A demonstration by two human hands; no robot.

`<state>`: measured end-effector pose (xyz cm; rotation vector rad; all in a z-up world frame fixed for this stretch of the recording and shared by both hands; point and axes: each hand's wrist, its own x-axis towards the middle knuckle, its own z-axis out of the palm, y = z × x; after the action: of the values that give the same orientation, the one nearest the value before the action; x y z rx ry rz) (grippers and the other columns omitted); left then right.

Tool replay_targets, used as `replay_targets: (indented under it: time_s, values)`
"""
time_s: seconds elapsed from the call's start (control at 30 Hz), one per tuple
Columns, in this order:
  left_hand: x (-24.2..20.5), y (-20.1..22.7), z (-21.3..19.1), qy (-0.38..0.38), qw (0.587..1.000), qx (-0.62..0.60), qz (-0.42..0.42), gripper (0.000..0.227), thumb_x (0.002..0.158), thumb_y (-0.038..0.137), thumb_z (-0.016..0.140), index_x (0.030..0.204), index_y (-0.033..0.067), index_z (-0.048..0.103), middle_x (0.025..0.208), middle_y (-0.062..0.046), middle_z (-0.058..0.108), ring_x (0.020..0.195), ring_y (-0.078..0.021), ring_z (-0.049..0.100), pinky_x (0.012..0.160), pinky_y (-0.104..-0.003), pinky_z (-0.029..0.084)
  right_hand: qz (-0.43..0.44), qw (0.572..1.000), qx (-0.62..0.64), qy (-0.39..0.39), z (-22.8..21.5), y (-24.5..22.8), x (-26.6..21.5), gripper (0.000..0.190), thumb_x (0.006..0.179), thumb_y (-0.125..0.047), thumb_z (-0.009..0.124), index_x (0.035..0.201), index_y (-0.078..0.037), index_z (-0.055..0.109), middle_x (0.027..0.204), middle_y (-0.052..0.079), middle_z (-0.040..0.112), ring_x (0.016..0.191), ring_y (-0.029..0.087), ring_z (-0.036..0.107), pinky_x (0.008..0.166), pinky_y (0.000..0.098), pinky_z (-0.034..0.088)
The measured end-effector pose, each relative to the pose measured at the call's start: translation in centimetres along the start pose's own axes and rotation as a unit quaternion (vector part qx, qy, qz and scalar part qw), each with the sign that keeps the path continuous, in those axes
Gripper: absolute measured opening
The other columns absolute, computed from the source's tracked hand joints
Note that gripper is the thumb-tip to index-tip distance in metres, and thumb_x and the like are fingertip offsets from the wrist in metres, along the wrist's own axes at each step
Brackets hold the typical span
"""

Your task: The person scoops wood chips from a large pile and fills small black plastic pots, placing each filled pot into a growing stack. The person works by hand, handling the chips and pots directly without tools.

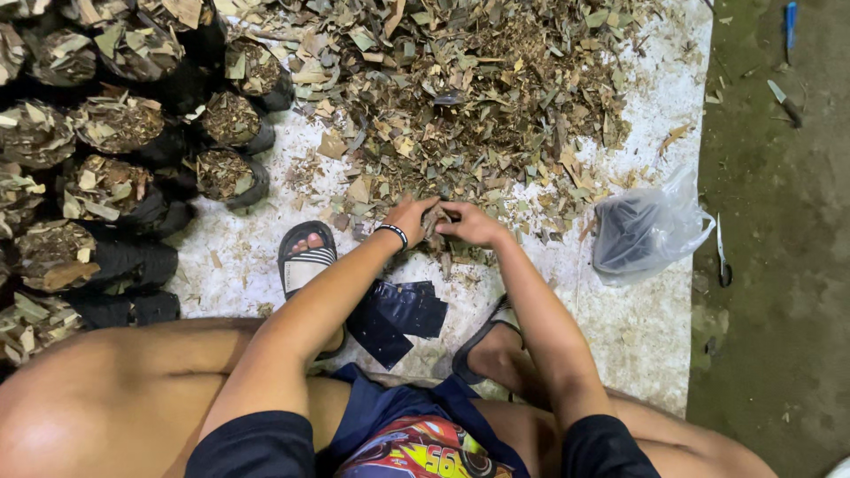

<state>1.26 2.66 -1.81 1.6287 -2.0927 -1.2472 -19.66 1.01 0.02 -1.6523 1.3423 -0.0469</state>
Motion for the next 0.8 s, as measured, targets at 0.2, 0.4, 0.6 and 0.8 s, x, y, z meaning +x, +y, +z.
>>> replay_targets:
  time_s: [0.2, 0.4, 0.6, 0.8]
  values:
    - [0.5, 0.4, 1.0, 0.023, 1.000, 0.005, -0.002, 0.078, 0.079, 0.007, 0.074, 0.151, 0.0267, 0.050, 0.147, -0.038, 0.040, 0.115, -0.0528, 0.062, 0.102, -0.050, 0.053, 0.058, 0.974, -0.128, 0.178, 4.8, -0.3, 1.5, 0.034, 0.077, -0.008, 0.073, 0.110, -0.009, 0.078, 0.099, 0.026, 0.073, 0.092, 0.042, 0.073, 0.090, 0.0496, 0.056]
    - [0.0, 0.5, 1.3, 0.002, 0.999, 0.027, -0.026, 0.086, 0.075, -0.003, 0.072, 0.153, 0.0269, 0.049, 0.153, -0.037, 0.033, 0.115, -0.0542, 0.061, 0.102, -0.050, 0.053, 0.055, 0.937, -0.220, 0.266, 7.5, 0.8, 3.0, 0.020, 0.095, -0.016, 0.064, 0.100, -0.002, 0.077, 0.099, 0.027, 0.073, 0.095, 0.045, 0.072, 0.089, 0.0532, 0.058]
    - [-0.5, 0.3, -0.2, -0.009, 1.000, 0.027, -0.012, 0.081, 0.075, 0.008, 0.081, 0.147, 0.0295, 0.050, 0.154, -0.036, 0.026, 0.115, -0.0532, 0.059, 0.100, -0.047, 0.052, -0.012, 0.999, -0.027, -0.017, 1.6, 0.3, 1.7, 0.058, 0.087, -0.021, 0.066, 0.139, 0.000, 0.052, 0.121, 0.026, 0.069, 0.109, 0.035, 0.067, 0.100, 0.0414, 0.051]
    - [-0.6, 0.7, -1.3, -0.031, 0.999, 0.025, -0.013, 0.080, 0.078, 0.004, 0.076, 0.148, 0.0315, 0.052, 0.146, -0.029, 0.042, 0.113, -0.0502, 0.063, 0.101, -0.049, 0.053, 0.015, 0.998, 0.038, 0.050, 1.0, -1.4, 0.4, 0.052, 0.096, -0.033, 0.072, 0.131, 0.003, 0.061, 0.128, 0.024, 0.066, 0.114, 0.028, 0.065, 0.101, 0.0386, 0.048]
